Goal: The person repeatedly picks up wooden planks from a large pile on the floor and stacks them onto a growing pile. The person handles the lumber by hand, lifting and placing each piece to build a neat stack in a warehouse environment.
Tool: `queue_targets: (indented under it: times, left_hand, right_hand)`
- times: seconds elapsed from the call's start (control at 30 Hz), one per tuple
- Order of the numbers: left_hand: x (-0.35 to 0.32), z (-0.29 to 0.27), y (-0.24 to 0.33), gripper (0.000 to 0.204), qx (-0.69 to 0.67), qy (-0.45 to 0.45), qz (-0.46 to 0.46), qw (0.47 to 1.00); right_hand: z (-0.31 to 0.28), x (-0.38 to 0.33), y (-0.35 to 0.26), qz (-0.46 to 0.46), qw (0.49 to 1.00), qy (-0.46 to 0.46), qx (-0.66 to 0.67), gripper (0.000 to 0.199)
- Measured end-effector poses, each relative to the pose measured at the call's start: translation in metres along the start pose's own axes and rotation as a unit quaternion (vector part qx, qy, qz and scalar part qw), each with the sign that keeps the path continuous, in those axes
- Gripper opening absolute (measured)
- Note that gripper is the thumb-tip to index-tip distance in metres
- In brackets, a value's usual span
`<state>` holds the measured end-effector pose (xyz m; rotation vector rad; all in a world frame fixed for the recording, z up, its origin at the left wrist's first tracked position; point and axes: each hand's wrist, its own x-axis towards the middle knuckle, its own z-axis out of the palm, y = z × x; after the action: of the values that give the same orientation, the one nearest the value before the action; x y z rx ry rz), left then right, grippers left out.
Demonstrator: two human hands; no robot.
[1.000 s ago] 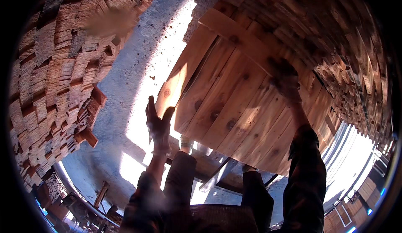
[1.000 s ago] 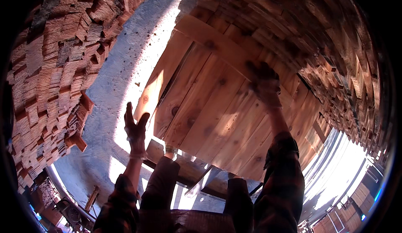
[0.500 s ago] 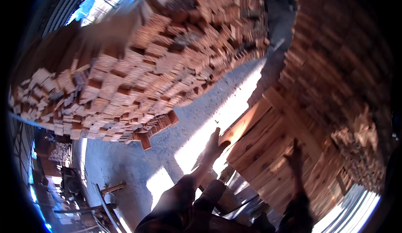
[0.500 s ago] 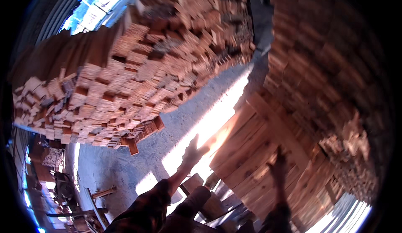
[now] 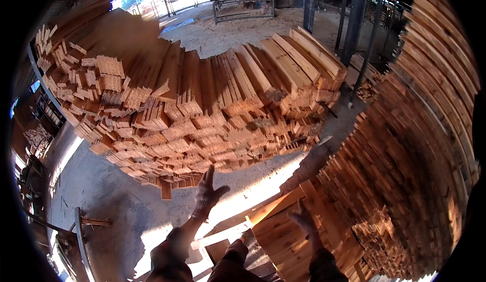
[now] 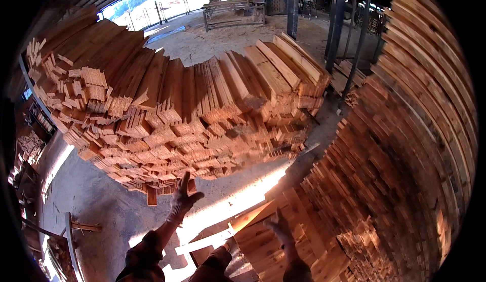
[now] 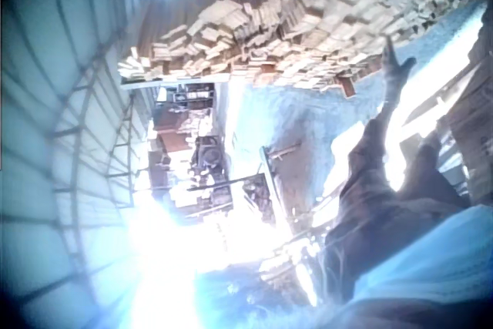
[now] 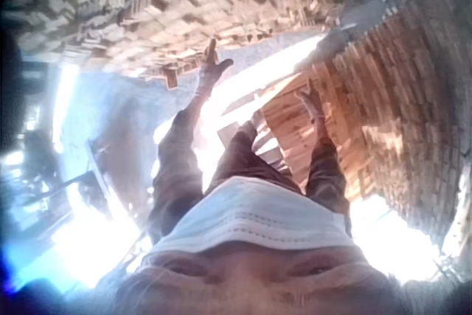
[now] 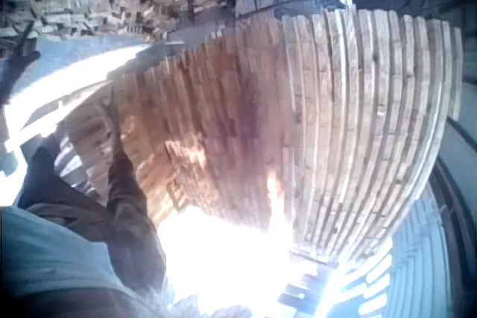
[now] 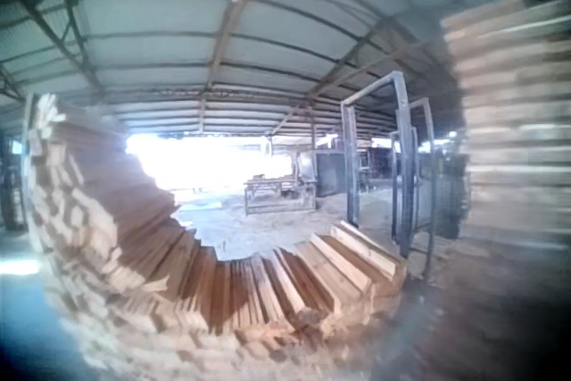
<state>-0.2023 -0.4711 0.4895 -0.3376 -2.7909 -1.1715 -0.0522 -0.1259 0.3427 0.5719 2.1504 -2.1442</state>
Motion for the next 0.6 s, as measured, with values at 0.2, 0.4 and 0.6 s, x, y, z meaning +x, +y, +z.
queue_targets:
  times: [0.2,0.4,0.6]
  left_hand:
    - [0.204,-0.021,0.04,0.091,0.242,0.031,0.08,0.967]
    - [0.301,-0.005,0.011,0.075,0.357,0.066,0.096,0.927]
    - [0.312,-0.012,0.021,0.086,0.322,0.015,0.079,0.943]
  right_hand:
    - [0.076,0.217,-0.198,-0.166,0.976,0.041,-0.132,0.083]
    - [0.163,0.303,-0.288,-0.013,0.958,0.028,0.286,0.039]
    - [0.17,0.327,-0.294,-0.024,0.946,0.073,0.315,0.029]
